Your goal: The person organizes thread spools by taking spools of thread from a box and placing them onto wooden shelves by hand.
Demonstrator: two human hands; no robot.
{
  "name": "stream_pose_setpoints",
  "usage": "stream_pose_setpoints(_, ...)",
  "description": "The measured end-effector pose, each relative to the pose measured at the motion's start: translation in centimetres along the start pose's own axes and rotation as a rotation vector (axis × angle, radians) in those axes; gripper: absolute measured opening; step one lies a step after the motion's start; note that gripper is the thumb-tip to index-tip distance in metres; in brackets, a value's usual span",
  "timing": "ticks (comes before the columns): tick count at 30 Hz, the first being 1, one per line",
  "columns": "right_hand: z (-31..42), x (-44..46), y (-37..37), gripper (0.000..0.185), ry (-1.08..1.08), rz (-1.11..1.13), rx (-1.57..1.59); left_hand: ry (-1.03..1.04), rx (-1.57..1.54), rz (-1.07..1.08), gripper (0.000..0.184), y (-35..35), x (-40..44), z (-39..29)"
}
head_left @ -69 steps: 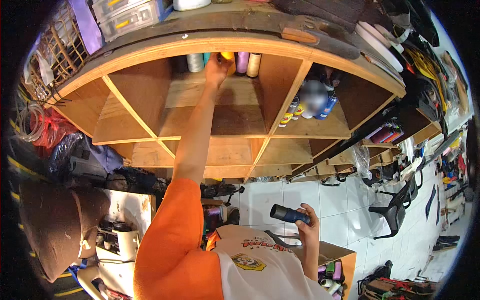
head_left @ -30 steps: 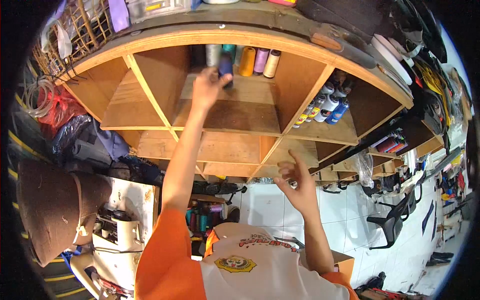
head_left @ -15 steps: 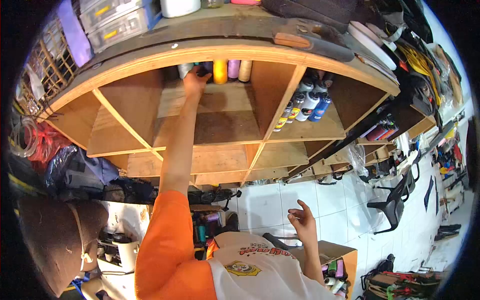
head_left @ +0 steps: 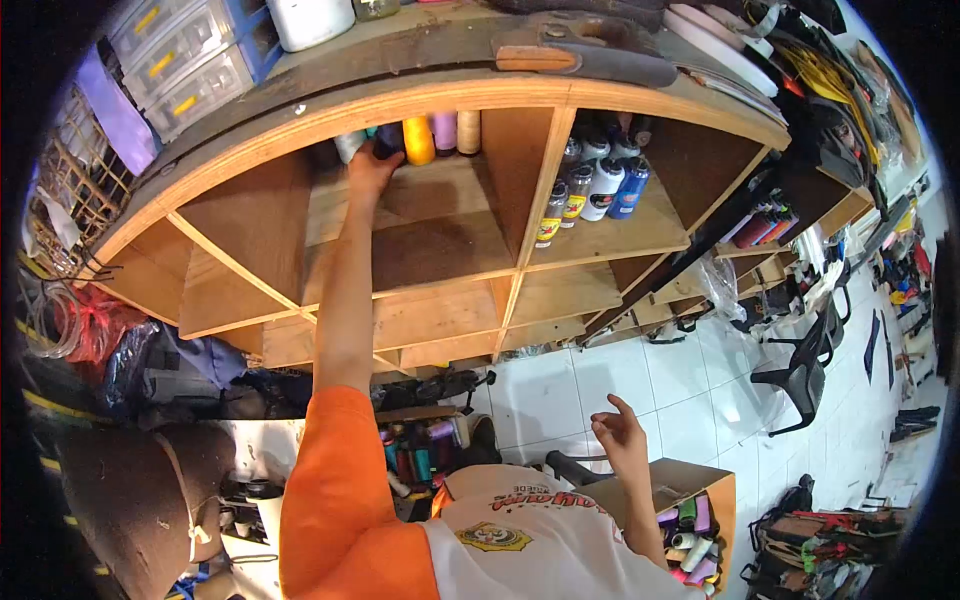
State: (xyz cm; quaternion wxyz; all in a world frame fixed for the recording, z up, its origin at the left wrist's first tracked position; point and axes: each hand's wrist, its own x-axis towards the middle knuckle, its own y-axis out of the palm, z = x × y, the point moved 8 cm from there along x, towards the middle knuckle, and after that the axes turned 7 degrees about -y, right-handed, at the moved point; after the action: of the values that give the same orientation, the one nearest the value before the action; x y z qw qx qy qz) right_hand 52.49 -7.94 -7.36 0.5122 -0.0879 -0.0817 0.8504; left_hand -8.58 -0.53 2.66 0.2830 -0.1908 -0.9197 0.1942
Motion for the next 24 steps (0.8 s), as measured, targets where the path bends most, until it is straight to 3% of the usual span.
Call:
stream_pose_setpoints(6,2.7,1.5,4.4,0.049,-0.075,0.155,0.054,-0.068,0.109,0.013,0.057,-3.3,-2.5,-3.1)
stream_pose_setpoints(10,8.1,3.8,8.9,0.051,-0.241,0.355,0.083,-0.005,-0.111,0.138,0.049,-8.0,-10.1,-9.3)
stream_pose_setpoints(13,13.6,6.1,12.4,0.066,-0.334,0.444,0.207,0.007,-0.246,0.23,0.04,-11.7,-16.7,-14.6)
stream_pose_setpoints(14,15.7,6.7,13.7,0.071,-0.4,0.455,0.243,-0.136,-0.326,0.341,0.038,-12.4,-18.8,-15.8)
stream_pose_setpoints(16,18.9,7.6,15.8,0.079,-0.499,0.451,0.303,-0.186,-0.466,0.353,0.037,-13.9,-22.0,-17.9)
stream_pose_setpoints(19,19.9,7.2,19.1,0.06,-0.347,0.685,0.598,-0.18,-0.578,0.386,0.04,-15.7,-24.8,-20.4)
stream_pose_setpoints(22,19.2,5.2,18.6,0.04,-0.345,0.809,0.374,-0.273,-0.723,0.444,0.042,-16.8,-26.2,-20.3)
stream_pose_setpoints(24,18.2,3.8,17.8,0.028,-0.233,0.771,0.606,-0.332,-0.812,0.489,0.041,-17.1,-27.1,-19.9)
